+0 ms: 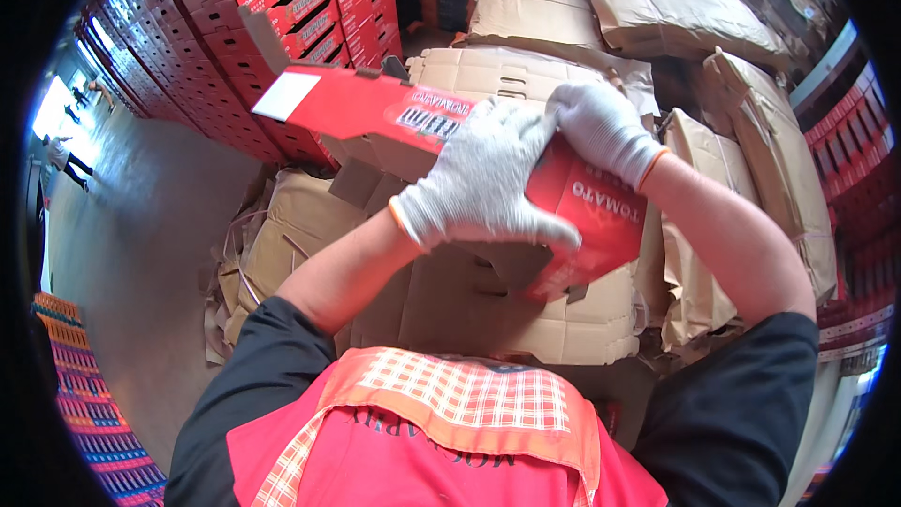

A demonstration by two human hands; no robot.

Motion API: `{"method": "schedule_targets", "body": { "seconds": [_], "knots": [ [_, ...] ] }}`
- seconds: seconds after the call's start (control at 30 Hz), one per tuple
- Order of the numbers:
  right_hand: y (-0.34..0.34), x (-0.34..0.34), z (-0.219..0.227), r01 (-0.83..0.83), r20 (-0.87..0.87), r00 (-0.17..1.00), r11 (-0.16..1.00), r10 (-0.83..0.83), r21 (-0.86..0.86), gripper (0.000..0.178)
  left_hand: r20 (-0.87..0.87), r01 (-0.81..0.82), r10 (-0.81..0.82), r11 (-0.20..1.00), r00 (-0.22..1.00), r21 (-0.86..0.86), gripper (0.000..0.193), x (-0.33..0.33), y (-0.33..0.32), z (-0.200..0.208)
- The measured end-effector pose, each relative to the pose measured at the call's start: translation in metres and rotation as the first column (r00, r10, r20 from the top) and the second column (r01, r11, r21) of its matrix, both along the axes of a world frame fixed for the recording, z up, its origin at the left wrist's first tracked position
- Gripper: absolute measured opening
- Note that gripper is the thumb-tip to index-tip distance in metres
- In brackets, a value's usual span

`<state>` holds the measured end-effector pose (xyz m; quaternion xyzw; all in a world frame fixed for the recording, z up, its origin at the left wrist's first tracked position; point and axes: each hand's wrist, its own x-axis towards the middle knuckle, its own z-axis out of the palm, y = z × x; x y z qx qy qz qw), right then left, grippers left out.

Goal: The person repeatedly picks up flat cardboard pieces, folds them into red-labeled boxes, and places the assembled boxes aside. The task is performed continuously in a warehouse setting with stacks of similar boxes visible in the background.

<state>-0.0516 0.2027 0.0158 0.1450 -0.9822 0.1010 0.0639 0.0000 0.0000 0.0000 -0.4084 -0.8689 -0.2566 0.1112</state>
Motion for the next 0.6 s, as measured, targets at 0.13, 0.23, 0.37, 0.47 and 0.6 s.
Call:
{"method": "schedule_targets", "body": {
  "seconds": [0.13, 0.23, 0.37, 0.47, 0.6],
  "knots": [
    [-0.035, 0.040, 0.004, -0.209, -0.171, 0.967, 0.972, 0.189, -0.106, 0.040, 0.150, -0.004, -0.115, 0.780, 0.982, 0.625, 0.096, -0.027, -0.009, -0.013],
    [-0.047, 0.052, 0.006, -0.356, -0.153, 0.926, 0.933, 0.344, -0.054, 0.056, 0.137, 0.067, -0.555, 0.331, 0.821, 0.941, 0.066, -0.025, -0.018, -0.032],
    [-0.025, 0.030, 0.015, -0.186, -0.178, 0.975, 0.932, 0.135, -0.311, 0.064, -0.175, 0.285, -0.232, 0.867, 0.957, 0.408, 0.077, 0.007, -0.079, -0.066],
    [0.038, 0.025, 0.008, 0.109, 0.199, 0.979, 0.734, 0.037, -0.671, 0.062, 0.124, 0.145, -0.154, 0.986, 0.980, 0.079, 0.113, 0.071, -0.132, -0.099],
    [0.100, 0.039, -0.085, 0.509, 0.540, 0.831, 0.209, 0.134, -0.835, 0.032, -0.043, 0.040, -0.026, 0.922, 0.999, 0.385, 0.138, 0.105, -0.144, -0.101]
  ]
}}
